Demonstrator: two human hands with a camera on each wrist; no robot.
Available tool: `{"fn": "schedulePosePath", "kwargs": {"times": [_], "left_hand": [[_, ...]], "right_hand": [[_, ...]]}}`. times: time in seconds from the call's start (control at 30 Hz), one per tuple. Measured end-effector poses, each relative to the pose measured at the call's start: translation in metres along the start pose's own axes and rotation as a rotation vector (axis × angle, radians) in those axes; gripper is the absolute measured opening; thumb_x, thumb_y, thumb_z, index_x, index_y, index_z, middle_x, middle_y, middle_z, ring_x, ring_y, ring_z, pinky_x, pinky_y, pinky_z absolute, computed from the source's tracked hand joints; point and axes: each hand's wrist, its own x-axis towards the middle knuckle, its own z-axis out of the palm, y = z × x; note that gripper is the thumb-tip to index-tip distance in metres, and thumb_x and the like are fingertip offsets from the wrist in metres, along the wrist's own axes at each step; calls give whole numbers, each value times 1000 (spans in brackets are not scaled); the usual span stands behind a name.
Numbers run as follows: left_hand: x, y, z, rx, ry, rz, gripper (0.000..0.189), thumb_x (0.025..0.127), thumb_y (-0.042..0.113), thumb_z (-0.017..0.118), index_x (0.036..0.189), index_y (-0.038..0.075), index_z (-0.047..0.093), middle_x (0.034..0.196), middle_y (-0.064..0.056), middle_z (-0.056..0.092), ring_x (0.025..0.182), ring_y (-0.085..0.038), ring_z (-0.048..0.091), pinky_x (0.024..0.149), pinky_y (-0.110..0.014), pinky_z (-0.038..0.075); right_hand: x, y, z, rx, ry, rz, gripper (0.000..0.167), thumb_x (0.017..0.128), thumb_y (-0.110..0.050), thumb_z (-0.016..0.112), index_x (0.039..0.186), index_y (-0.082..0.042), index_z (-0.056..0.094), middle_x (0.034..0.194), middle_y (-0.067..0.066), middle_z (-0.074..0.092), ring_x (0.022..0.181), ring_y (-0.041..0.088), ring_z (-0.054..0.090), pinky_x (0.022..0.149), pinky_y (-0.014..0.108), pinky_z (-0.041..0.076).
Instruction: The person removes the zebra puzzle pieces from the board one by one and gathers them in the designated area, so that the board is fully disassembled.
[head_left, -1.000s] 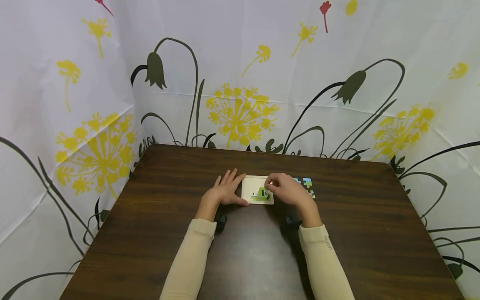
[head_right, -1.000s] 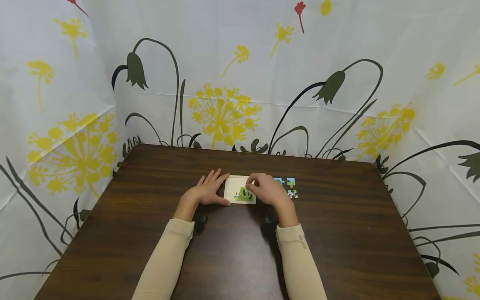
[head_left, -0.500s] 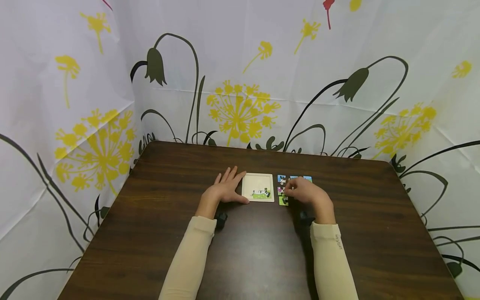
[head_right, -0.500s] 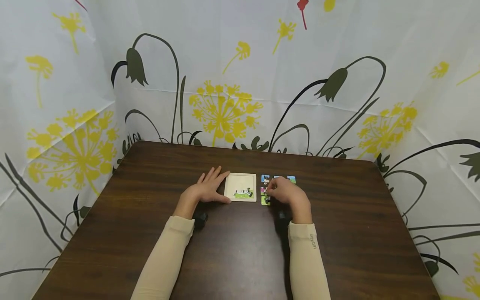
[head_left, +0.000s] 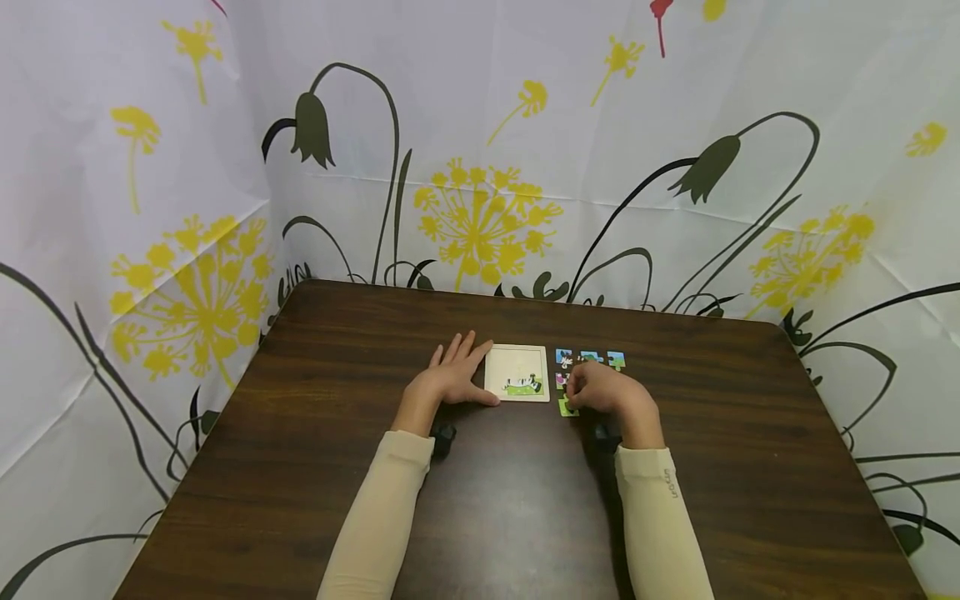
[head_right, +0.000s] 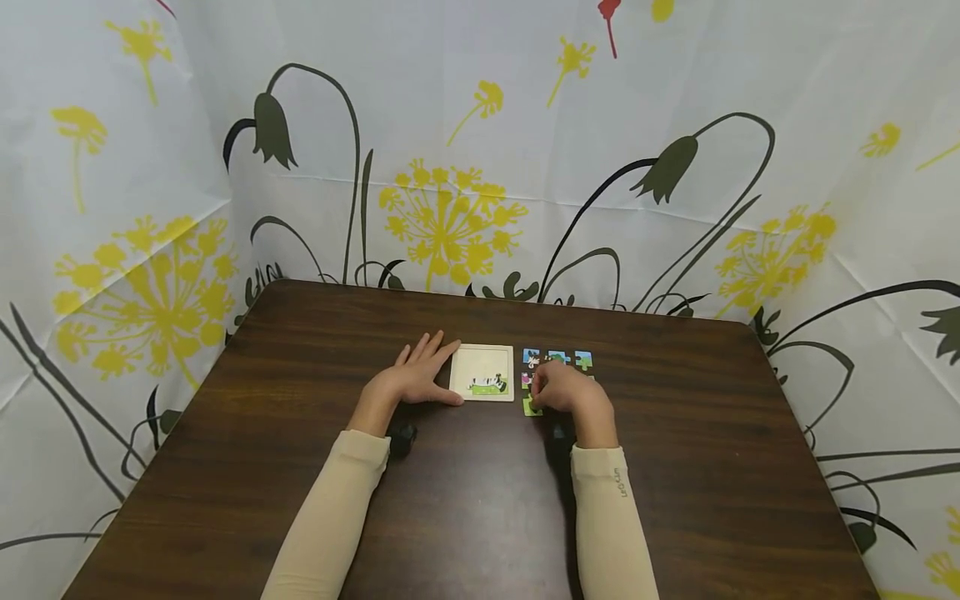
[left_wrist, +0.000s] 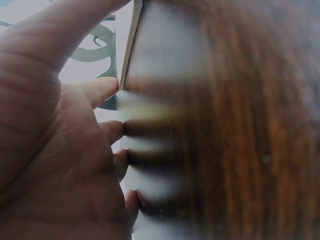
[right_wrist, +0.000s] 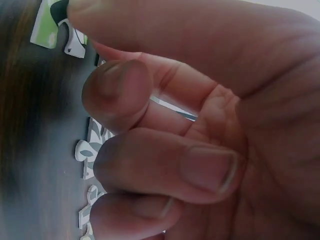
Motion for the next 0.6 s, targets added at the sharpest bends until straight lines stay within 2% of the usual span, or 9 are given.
{"fn": "schedulePosePath", "kwargs": {"times": [0.2, 0.3, 0.47, 0.6], "left_hand": [[-1, 1, -2, -4, -6, -4, 117, 91, 55, 83, 176, 29, 7, 183, -8, -14, 168, -31, -19, 135, -59, -12], [-1, 1, -2, -4, -4, -3, 118, 90, 56, 83, 176, 29, 7, 183, -8, -13, 169, -31, -19, 135, -59, -12], [-2, 2, -3, -2, -8, -1, 118, 90, 57, 83, 176, 29, 7, 182, -9, -13, 168, -31, -19, 135, -59, -12], [-2, 2, -2, -1, -15, -4, 118, 90, 58, 83, 176, 29, 6, 182, -8, -15, 168, -32, -20, 134, -59, -13]], "right_hand": [[1, -2, 0, 5, -4, 19, 10, 94, -6, 75, 89, -6, 66, 85, 3, 59, 75, 17, 52, 67, 30, 42], [1, -1, -2, 9, 5, -19, 10, 95, -7, 74, 93, -4, 65, 88, 4, 61, 77, 17, 52, 68, 30, 42], [2, -2, -5, 55, 93, -107, 10, 102, -8, 68, 103, 0, 62, 95, 11, 67, 82, 18, 55, 73, 32, 45], [6, -9, 0, 60, 117, -117, 11, 105, -9, 65, 110, 1, 62, 91, 10, 67, 77, 18, 55, 70, 32, 46]]}}
